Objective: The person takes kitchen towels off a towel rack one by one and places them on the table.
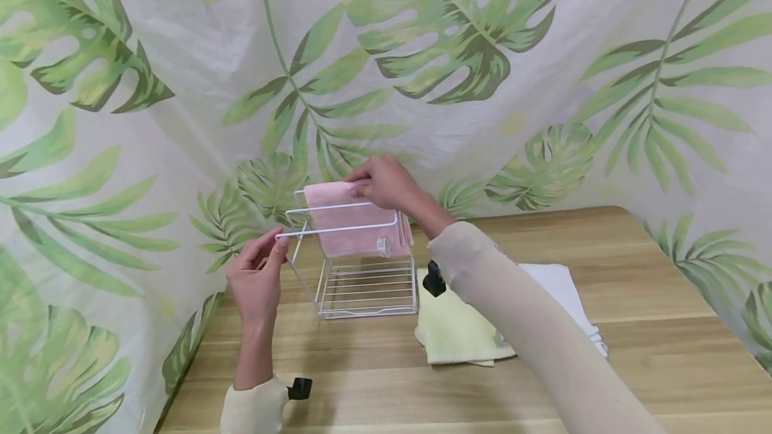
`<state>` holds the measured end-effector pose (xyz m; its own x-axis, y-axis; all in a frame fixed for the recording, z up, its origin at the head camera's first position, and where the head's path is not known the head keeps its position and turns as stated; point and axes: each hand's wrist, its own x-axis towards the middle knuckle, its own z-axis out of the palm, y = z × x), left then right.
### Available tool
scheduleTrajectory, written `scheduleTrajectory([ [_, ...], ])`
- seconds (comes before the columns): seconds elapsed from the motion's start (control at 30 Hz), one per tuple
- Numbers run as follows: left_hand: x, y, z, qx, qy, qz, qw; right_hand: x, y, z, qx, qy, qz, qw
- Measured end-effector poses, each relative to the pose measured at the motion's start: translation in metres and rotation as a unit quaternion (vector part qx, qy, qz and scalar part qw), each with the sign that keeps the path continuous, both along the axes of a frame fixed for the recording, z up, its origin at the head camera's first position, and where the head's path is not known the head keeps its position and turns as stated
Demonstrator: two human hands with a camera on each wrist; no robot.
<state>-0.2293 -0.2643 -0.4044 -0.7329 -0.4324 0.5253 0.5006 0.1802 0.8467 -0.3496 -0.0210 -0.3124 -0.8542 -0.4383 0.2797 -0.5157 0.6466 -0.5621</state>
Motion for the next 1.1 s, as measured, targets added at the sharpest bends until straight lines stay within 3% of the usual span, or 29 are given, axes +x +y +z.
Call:
scheduleTrajectory([
  [0.3, 0.0, 0.001, 0.0, 0.006, 0.002, -0.003, 1.0, 0.007, -0.002, -0.001, 0.035, 0.053, -0.049, 0.9968],
  [0.47, 0.001, 0.001, 0.0, 0.005, -0.001, 0.007, 1.0, 0.01, -0.004, 0.001, 0.047, 0.091, -0.051, 0.9934],
  [0.67, -0.001, 0.002, 0.002, 0.002, -0.003, -0.004, 1.0, 0.011, 0.001, 0.003, 0.011, 0.139, -0.06, 0.9885],
  [0.83, -0.002, 0.002, 0.001, 0.001, -0.002, -0.005, 1.0, 0.01, 0.003, 0.007, -0.015, 0.173, -0.044, 0.9838],
  [1.1, -0.001, -0.002, -0.002, 0.001, -0.004, 0.007, 1.0, 0.013, 0.004, 0.026, -0.049, 0.198, -0.015, 0.9789],
])
